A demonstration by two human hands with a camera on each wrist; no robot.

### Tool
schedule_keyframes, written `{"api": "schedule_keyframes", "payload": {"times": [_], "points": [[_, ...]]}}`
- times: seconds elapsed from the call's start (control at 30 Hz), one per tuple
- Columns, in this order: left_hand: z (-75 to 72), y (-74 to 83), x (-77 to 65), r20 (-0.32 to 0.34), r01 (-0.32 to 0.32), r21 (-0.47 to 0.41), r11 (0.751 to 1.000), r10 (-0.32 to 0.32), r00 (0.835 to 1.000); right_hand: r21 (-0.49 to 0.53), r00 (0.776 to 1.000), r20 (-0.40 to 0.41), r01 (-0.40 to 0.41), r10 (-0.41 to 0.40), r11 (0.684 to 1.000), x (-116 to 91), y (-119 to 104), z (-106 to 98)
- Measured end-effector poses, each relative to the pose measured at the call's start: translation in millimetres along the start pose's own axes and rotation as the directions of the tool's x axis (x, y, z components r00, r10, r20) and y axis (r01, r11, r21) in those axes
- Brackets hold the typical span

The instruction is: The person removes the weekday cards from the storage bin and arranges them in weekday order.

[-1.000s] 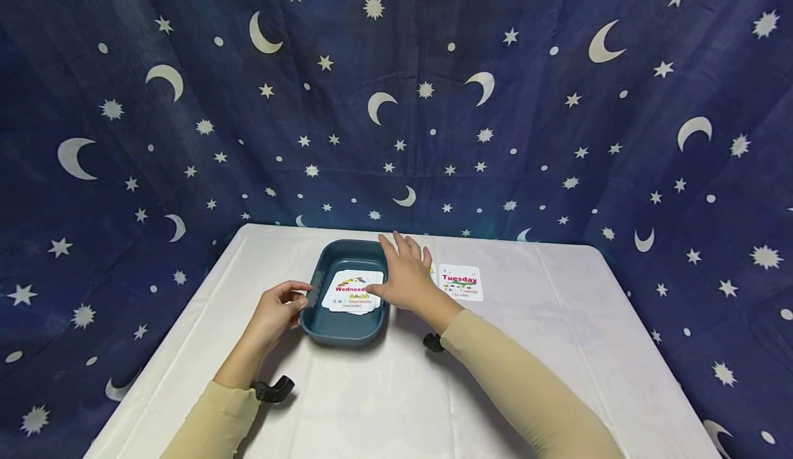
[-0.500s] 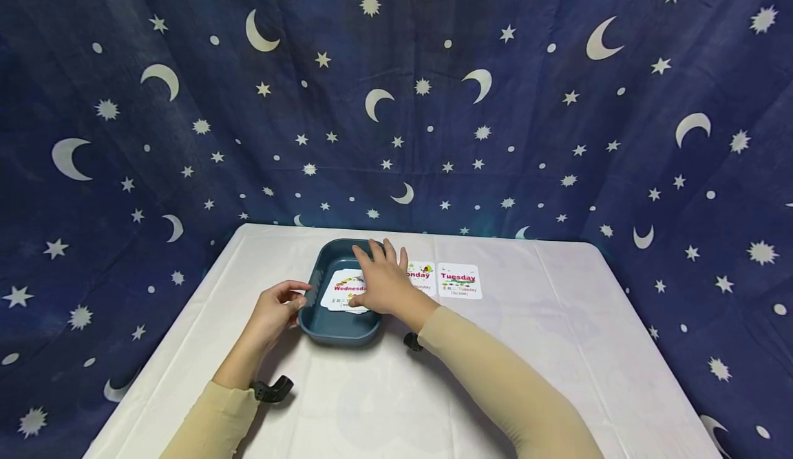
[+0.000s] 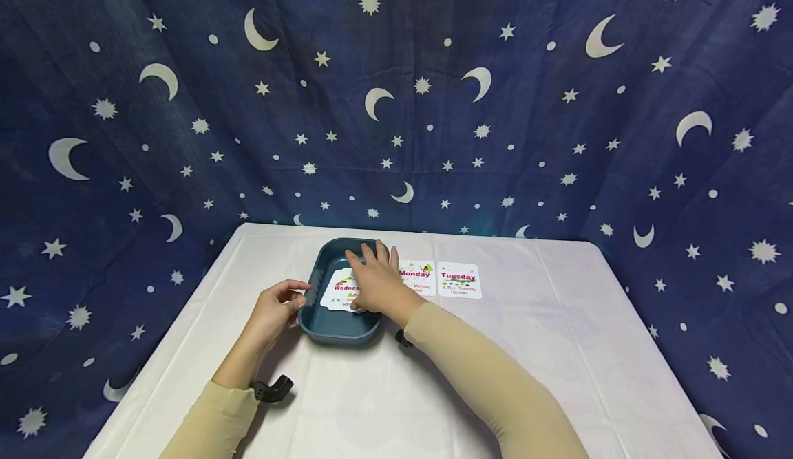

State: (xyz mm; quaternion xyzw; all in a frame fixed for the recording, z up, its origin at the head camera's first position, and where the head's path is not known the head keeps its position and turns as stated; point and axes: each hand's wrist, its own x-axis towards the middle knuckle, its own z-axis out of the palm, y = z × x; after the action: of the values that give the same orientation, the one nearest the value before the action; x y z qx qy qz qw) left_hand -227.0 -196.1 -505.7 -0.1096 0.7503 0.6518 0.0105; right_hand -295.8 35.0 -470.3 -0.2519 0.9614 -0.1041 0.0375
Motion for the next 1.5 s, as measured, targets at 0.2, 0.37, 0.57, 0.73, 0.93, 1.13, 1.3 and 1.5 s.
{"api": "schedule_keyframes", "payload": {"times": [0.2, 0.37, 0.57, 0.73, 0.93, 1.13, 1.3, 1.5], "points": [[0.2, -0.2, 0.0, -0.003, -0.005, 0.005, 1.000, 0.005, 1.000, -0.080, 0.999, 0.028, 0.032, -0.030, 0.996, 2, -1, 5], [-0.5, -0.6, 1.0, -0.007, 0.001, 0.008, 1.000, -0.001, 1.000, -0.134, 0.997, 0.051, 0.056, -0.049, 0.989, 3, -2, 9], [-0.9, 0.5, 1.0, -0.003, -0.001, 0.003, 1.000, 0.001, 1.000, -0.185, 0.996, 0.073, 0.065, -0.052, 0.981, 8, -5, 10], [-0.9, 0.5, 0.5, -0.001, -0.004, 0.003, 1.000, 0.004, 1.000, -0.230, 0.994, 0.102, 0.071, -0.048, 0.971, 14, -4, 12], [-1.0, 1.6, -1.4, 0.002, -0.005, 0.004, 1.000, 0.005, 1.000, -0.250, 0.990, 0.132, 0.077, -0.045, 0.965, 17, -6, 10], [-0.6, 2.6, -2.0, 0.006, -0.002, -0.012, 1.000, 0.002, 1.000, -0.255, 0.990, 0.133, 0.074, -0.041, 0.964, 18, -6, 8], [-0.8, 1.3, -0.8, 0.005, -0.006, -0.008, 1.000, 0.006, 1.000, -0.249, 0.993, 0.113, 0.067, -0.039, 0.966, 18, -6, 9], [-0.2, 0.0, 0.9, 0.000, 0.000, 0.002, 1.000, 0.000, 1.000, -0.237, 0.996, 0.074, 0.063, -0.047, 0.970, 18, -3, 11]]}}
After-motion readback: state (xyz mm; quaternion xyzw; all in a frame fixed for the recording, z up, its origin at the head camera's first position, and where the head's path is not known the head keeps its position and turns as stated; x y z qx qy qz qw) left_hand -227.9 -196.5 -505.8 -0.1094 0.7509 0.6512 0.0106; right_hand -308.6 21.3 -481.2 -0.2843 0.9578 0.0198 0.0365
